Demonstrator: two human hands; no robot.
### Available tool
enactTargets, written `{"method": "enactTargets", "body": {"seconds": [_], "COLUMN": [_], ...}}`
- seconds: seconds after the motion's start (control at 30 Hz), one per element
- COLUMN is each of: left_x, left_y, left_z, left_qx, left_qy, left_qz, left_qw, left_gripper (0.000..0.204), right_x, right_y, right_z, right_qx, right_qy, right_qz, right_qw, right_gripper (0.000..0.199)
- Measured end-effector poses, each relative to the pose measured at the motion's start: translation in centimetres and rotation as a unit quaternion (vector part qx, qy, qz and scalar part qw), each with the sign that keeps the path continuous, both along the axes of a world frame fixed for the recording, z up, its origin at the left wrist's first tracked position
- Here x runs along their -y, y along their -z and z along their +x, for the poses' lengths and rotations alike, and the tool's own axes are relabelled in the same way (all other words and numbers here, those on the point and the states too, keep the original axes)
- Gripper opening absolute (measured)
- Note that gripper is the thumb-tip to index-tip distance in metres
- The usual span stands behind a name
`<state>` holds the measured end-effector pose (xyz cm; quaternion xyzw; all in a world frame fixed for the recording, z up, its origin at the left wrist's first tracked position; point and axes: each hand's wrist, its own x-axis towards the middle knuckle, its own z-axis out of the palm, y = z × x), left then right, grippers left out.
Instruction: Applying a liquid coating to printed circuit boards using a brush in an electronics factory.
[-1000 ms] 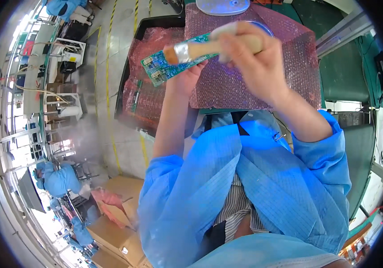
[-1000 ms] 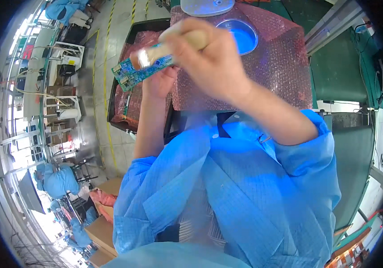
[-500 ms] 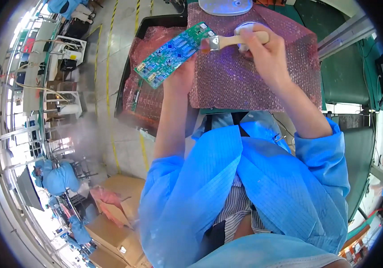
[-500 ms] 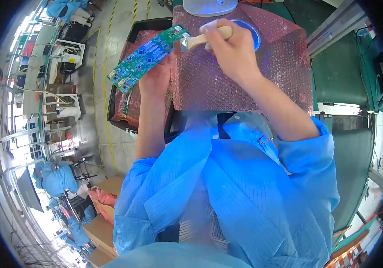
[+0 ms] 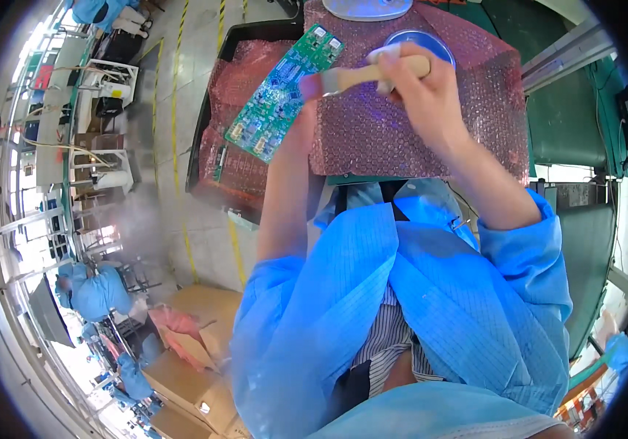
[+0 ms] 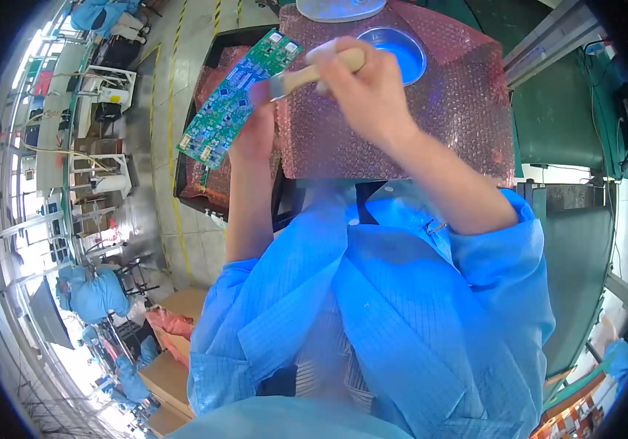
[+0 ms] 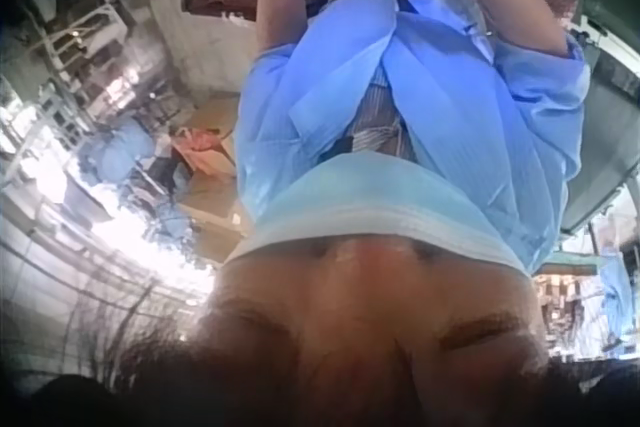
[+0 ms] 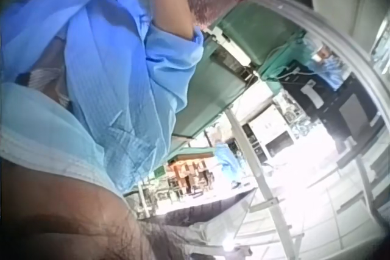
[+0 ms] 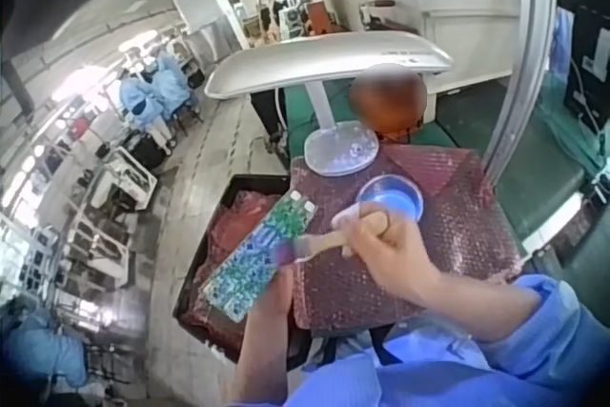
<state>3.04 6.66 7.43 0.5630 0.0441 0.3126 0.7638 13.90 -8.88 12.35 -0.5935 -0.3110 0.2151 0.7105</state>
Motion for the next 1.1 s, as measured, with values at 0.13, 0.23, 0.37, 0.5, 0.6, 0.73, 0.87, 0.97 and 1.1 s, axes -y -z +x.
{"method": "enactTargets", "body": {"seconds": [0.13,0.23,0.37,0.5,0.6,0.73,0.87,0.97,1.1], "left_x": [-0.9,-0.7,-1.1,-1.7,-1.9,-1.9,-1.7,-2.0,-2.0], "left_y": [0.7,1.2,1.6,2.7,3.3,2.9,2.6,2.7,3.4], "left_z": [0.1,-0.4,-0.5,-0.1,-0.3,-1.2,-1.8,-2.3,-2.6], "left_qx": [0.137,0.039,-0.054,-0.121,-0.038,-0.136,0.058,0.038,0.034], "left_qy": [0.028,-0.018,-0.109,-0.174,-0.139,-0.158,0.089,0.117,0.149], "left_qz": [-0.158,-0.041,0.126,0.148,0.064,0.185,-0.285,-0.269,-0.276], "left_qw": [0.977,0.998,0.985,0.966,0.987,0.961,0.953,0.955,0.949], "left_gripper": [0.034,0.034,0.032,0.033,0.034,0.034,0.035,0.038,0.037], "right_x": [-0.1,-0.1,0.1,-0.1,-0.3,0.0,0.4,0.3,0.5], "right_y": [0.1,0.0,-0.1,-0.3,-0.5,-0.8,-1.1,-1.4,-2.0], "right_z": [-0.1,-0.2,-0.5,-1.0,-1.1,-1.4,-1.2,-0.8,-1.1], "right_qx": [-0.034,-0.017,-0.023,-0.035,-0.007,0.005,0.107,0.105,0.165], "right_qy": [0.102,0.054,0.073,0.072,0.082,0.069,0.008,0.089,-0.075], "right_qz": [0.070,0.026,0.019,0.034,0.024,0.057,-0.006,-0.002,0.076], "right_qw": [0.992,0.998,0.997,0.996,0.996,0.996,0.994,0.991,0.980], "right_gripper": [0.021,0.022,0.022,0.022,0.022,0.021,0.021,0.019,0.018]}}
